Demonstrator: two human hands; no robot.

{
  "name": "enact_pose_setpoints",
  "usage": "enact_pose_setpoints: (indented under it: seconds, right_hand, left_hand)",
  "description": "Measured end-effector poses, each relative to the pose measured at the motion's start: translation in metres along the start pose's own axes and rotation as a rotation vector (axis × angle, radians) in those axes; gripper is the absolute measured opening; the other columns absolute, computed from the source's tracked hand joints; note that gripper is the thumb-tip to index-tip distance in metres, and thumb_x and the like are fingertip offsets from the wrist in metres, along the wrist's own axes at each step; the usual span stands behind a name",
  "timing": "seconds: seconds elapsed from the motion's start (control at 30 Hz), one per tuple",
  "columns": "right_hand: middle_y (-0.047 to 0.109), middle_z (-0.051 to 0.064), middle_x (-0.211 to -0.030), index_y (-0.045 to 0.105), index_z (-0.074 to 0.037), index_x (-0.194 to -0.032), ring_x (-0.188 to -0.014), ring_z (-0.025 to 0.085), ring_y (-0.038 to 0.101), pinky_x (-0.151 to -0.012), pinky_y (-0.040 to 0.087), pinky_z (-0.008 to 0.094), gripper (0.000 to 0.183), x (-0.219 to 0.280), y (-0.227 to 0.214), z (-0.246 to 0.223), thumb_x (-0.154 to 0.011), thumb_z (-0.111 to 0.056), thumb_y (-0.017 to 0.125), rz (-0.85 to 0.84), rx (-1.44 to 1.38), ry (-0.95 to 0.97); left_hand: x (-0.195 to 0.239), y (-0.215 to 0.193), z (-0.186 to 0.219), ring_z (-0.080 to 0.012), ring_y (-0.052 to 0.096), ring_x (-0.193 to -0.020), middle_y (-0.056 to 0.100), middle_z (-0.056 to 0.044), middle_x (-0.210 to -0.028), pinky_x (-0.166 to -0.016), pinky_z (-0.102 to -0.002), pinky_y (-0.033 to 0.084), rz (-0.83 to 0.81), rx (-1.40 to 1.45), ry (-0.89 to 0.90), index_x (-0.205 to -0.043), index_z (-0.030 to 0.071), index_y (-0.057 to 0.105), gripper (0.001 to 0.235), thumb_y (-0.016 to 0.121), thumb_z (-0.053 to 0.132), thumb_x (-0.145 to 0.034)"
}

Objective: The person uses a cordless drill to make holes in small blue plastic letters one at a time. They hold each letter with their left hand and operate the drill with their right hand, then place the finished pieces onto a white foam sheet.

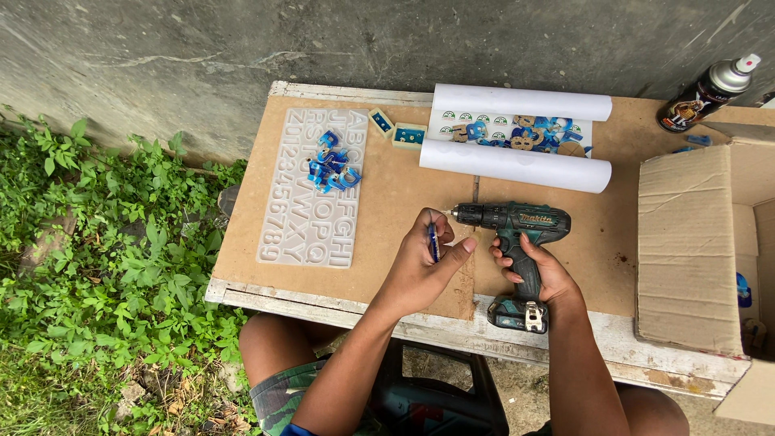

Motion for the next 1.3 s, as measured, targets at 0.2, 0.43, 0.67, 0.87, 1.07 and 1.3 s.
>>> enact_pose_setpoints:
  seconds: [0.2, 0.43, 0.67, 0.87, 1.07, 1.3]
  right_hand:
    - [0.055, 0.013, -0.099, 0.053, 0.004, -0.124, -0.078, 0.015, 0.052, -0.043, 0.039, 0.021, 0.051, 0.0, 0.002, 0.0, -0.104, -0.043, 0.053, -0.01, 0.003, 0.008]
    - [0.051, 0.014, -0.101, 0.051, 0.005, -0.127, -0.079, 0.015, 0.049, -0.044, 0.038, 0.021, 0.054, -0.001, -0.001, 0.002, -0.105, -0.045, 0.051, -0.042, 0.041, 0.022]
    - [0.048, 0.012, -0.102, 0.049, 0.004, -0.13, -0.079, 0.014, 0.047, -0.044, 0.038, 0.021, 0.056, 0.0, -0.004, 0.002, -0.106, -0.047, 0.049, -0.062, 0.06, 0.041]
    - [0.046, 0.011, -0.103, 0.047, 0.004, -0.131, -0.08, 0.013, 0.047, -0.044, 0.039, 0.021, 0.057, 0.001, -0.003, 0.005, -0.107, -0.047, 0.049, -0.065, 0.018, 0.033]
    - [0.048, 0.013, -0.102, 0.048, 0.006, -0.13, -0.08, 0.014, 0.049, -0.044, 0.039, 0.021, 0.057, -0.001, -0.008, 0.003, -0.105, -0.045, 0.051, -0.046, 0.01, 0.014]
    - [0.051, 0.013, -0.101, 0.05, 0.006, -0.128, -0.079, 0.014, 0.051, -0.044, 0.04, 0.021, 0.058, 0.001, 0.003, -0.001, -0.104, -0.047, 0.052, -0.016, 0.034, 0.028]
  left_hand:
    - [0.003, -0.003, 0.018, -0.0034, 0.046, -0.056, 0.037, 0.0, -0.084, -0.047, -0.02, 0.034, 0.015, -0.113, 0.023, -0.104, 0.005, 0.043, 0.034, 0.067, 0.029, -0.101]
    - [0.007, -0.058, -0.063, -0.0146, 0.05, -0.064, 0.043, -0.006, -0.085, -0.057, -0.026, 0.045, 0.116, -0.208, -0.161, -0.106, 0.009, 0.044, 0.053, 0.011, 0.05, -0.111]
    - [-0.001, -0.173, -0.11, -0.0363, 0.06, -0.081, 0.051, -0.013, -0.082, -0.075, -0.046, 0.048, 0.467, -0.672, -0.143, -0.103, 0.006, 0.048, 0.037, 0.061, 0.041, -0.101]
    - [-0.059, -0.252, -0.085, -0.0558, 0.065, -0.094, 0.042, -0.018, -0.117, -0.086, -0.061, 0.057, 0.585, -1.1, -0.117, -0.111, 0.007, 0.039, 0.025, 0.056, 0.017, -0.095]
    - [-0.108, -0.285, -0.102, -0.0388, 0.066, -0.105, 0.043, -0.009, -0.118, -0.087, -0.05, 0.059, 0.59, -1.564, -0.228, -0.117, 0.01, 0.042, 0.035, 0.061, 0.033, -0.099]
    - [-0.101, -0.247, -0.072, -0.0289, 0.056, -0.112, 0.043, -0.01, -0.127, -0.084, -0.042, 0.053, 0.587, -1.817, -0.169, -0.14, 0.002, 0.042, 0.068, 0.062, 0.052, -0.099]
Point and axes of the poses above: each hand's wrist, its own x-axis away from the middle knuckle, its own y-axis out of the palm, z = x × y, the point moved 8 cm from there along -x, towards the middle knuckle
